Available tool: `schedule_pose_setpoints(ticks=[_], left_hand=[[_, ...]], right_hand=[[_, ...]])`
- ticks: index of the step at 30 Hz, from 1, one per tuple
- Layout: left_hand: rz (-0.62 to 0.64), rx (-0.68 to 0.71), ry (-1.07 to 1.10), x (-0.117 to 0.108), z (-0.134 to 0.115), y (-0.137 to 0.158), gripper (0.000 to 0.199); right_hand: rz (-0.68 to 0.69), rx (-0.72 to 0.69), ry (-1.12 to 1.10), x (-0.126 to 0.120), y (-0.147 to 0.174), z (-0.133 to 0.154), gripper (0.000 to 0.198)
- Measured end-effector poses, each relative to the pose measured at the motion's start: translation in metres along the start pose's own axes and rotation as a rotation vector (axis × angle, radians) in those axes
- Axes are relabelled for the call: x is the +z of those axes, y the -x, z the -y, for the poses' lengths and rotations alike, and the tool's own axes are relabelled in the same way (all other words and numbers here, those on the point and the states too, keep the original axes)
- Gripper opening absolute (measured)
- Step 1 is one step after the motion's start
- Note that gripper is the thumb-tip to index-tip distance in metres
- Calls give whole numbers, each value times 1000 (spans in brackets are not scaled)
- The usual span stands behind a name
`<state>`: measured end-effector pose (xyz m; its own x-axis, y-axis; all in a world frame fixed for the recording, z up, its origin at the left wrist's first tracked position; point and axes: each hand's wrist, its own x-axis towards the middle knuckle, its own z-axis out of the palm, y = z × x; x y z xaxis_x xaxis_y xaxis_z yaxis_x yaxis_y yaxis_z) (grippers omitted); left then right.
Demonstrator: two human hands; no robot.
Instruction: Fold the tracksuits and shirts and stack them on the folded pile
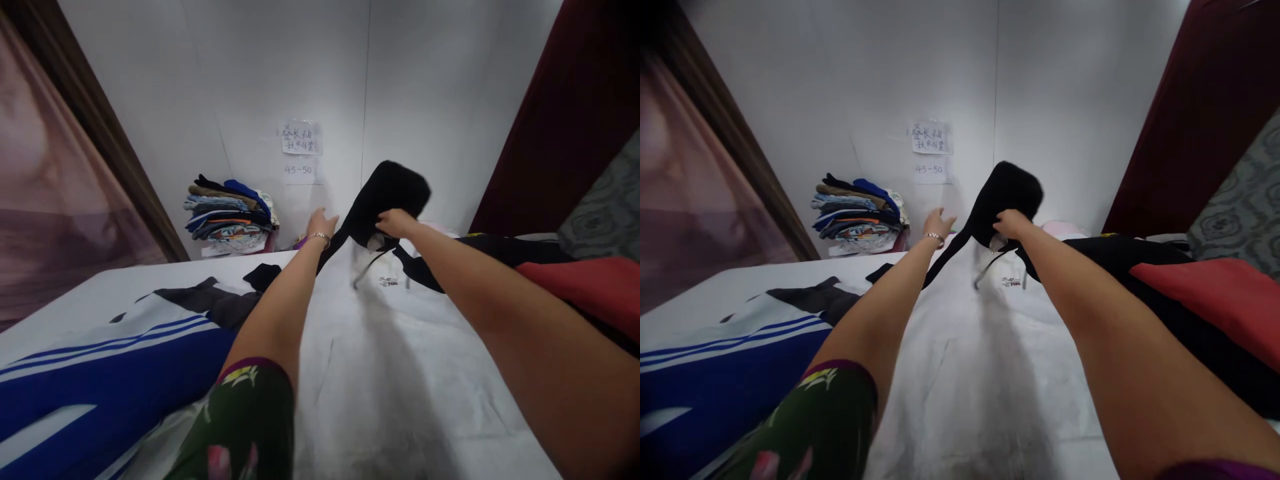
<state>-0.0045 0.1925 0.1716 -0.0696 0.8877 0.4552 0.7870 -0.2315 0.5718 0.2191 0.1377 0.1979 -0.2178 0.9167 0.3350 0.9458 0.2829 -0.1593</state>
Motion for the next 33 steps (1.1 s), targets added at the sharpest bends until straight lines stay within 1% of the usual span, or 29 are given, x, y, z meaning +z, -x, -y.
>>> schedule_pose_setpoints(ticks=[1, 2, 3, 4, 5, 6, 8, 9, 11, 14, 15, 17, 20, 23, 25, 29, 31, 33], left_hand=[[31, 98, -17, 6, 11, 13, 49], [78, 212, -43, 13, 25, 31, 44], [135, 306, -82, 20, 40, 54, 40], [212, 366, -134, 27, 56, 77, 37], [250, 374, -153, 32, 72, 99, 34], [273, 364, -173, 34, 88, 118, 31], [280, 281, -246, 32, 115, 141, 27], [264, 228, -281, 27, 127, 145, 27], [234, 96, -340, 15, 146, 139, 30], [237, -110, -392, -3, 167, 117, 37], [258, -160, -402, -7, 173, 111, 39], [312, -218, -416, -8, 183, 103, 41], [397, -246, -445, -4, 190, 100, 42], [445, -249, -494, -4, 187, 95, 29], [417, -255, -527, -12, 182, 85, 26], [310, -281, -582, -36, 183, 73, 31], [290, -299, -599, -41, 187, 78, 35], [270, -291, -611, -39, 188, 92, 39]], right_hand=[[3, -34, -22, 12, 5, 8, 30], [10, -85, -51, 27, 14, 14, 31], [15, -170, -118, 45, 28, 17, 31], [54, -222, -180, 64, 46, 18, 31], [114, -253, -223, 84, 66, 15, 31], [153, -238, -237, 103, 87, 10, 32], [205, -194, -239, 134, 127, -7, 36], [227, -165, -237, 147, 145, -17, 39], [247, -87, -191, 162, 175, -38, 44], [279, 122, -73, 169, 205, -62, 55], [292, 190, -38, 169, 212, -67, 57], [302, 267, 12, 169, 223, -72, 58], [284, 274, 51, 169, 231, -71, 57], [276, 266, 60, 170, 232, -70, 58], [272, 259, 55, 171, 231, -71, 59], [282, 243, 59, 170, 231, -72, 59], [283, 242, 62, 169, 231, -72, 58], [289, 244, 58, 167, 231, -70, 58]])
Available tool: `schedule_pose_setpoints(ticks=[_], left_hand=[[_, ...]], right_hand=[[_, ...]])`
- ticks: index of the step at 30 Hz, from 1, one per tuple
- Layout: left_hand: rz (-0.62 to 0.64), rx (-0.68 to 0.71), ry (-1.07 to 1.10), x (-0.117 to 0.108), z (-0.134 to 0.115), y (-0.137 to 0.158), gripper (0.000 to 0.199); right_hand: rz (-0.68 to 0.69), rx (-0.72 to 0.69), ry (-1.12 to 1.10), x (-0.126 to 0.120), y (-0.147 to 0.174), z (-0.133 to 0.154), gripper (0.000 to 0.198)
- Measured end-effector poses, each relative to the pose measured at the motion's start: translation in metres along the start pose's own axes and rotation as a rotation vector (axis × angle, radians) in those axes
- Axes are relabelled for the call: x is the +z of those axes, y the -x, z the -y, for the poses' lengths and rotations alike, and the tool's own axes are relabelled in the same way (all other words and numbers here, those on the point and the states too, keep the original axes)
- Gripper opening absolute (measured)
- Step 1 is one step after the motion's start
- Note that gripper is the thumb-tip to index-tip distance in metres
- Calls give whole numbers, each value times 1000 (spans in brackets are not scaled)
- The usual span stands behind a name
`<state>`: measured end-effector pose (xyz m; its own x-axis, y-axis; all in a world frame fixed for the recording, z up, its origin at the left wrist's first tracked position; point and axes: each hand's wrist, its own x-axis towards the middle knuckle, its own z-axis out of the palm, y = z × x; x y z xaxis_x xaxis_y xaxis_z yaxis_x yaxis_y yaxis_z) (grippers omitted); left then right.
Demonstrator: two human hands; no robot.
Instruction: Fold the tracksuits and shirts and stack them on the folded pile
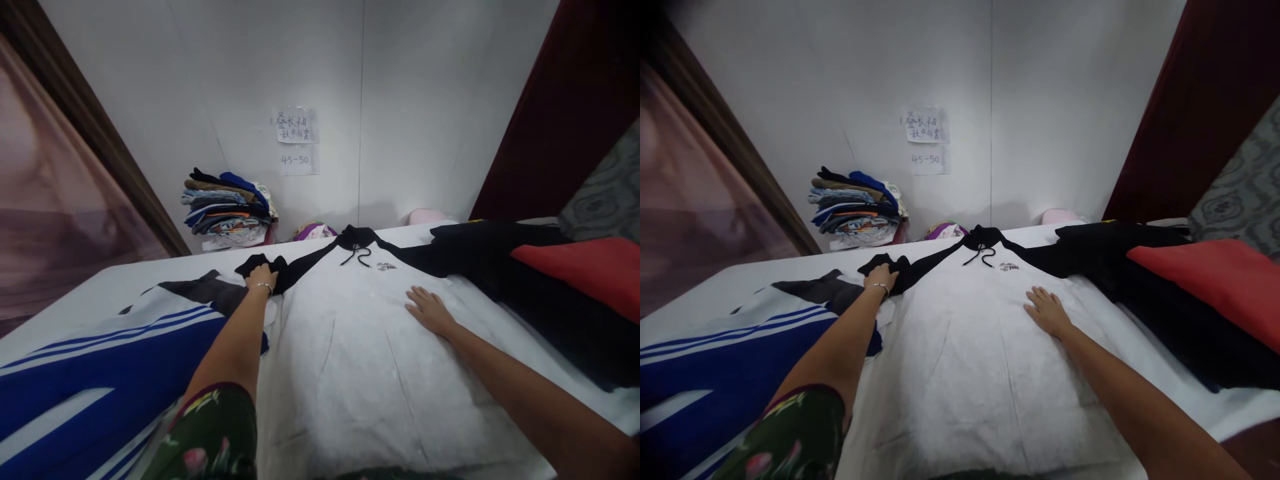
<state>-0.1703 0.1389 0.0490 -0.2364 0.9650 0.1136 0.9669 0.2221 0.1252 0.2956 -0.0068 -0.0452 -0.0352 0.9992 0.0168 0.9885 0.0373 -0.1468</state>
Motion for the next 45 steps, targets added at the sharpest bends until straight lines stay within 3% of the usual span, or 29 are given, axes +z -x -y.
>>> schedule_pose_setpoints(ticks=[3, 6, 8, 10, 12, 14, 18, 22, 25, 28, 31, 35, 41, 45], left_hand=[[-93, 125, -8, 12, -11, 30, 44], [-125, 369, -42, 24, -29, 71, 48], [-38, 517, -69, 34, -35, 99, 51], [112, 565, -71, 46, -35, 121, 55], [232, 536, -52, 56, -30, 134, 59], [275, 497, -27, 60, -25, 140, 58], [249, 433, 19, 48, -20, 151, 55], [176, 426, 7, 33, -6, 190, 56], [173, 366, -2, 28, 13, 231, 59], [170, 280, 54, 24, 29, 268, 62], [149, 156, 152, 17, 34, 297, 66], [141, 20, 204, 8, 29, 319, 67], [201, -70, 273, -6, 29, 325, 57], [209, -34, 237, -6, 34, 331, 58]], right_hand=[[21, 4, -18, -5, 0, 3, 58], [49, 11, -50, -11, -1, 7, 59], [78, 11, -74, -15, -2, 8, 60], [92, 9, -89, -18, 2, 7, 61], [71, 29, -77, -21, 13, 0, 60], [48, 82, -53, -23, 33, -14, 57], [31, 226, -22, -26, 95, -59, 57], [-30, 318, -95, -26, 165, -100, 59], [-89, 321, -246, -26, 209, -107, 59], [-136, 256, -310, -26, 237, -96, 59], [-177, 221, -309, -26, 245, -82, 63], [-223, 317, -387, -26, 237, -78, 63], [-330, 421, -758, -36, 233, -97, 64], [-287, 385, -686, -31, 241, -105, 57]])
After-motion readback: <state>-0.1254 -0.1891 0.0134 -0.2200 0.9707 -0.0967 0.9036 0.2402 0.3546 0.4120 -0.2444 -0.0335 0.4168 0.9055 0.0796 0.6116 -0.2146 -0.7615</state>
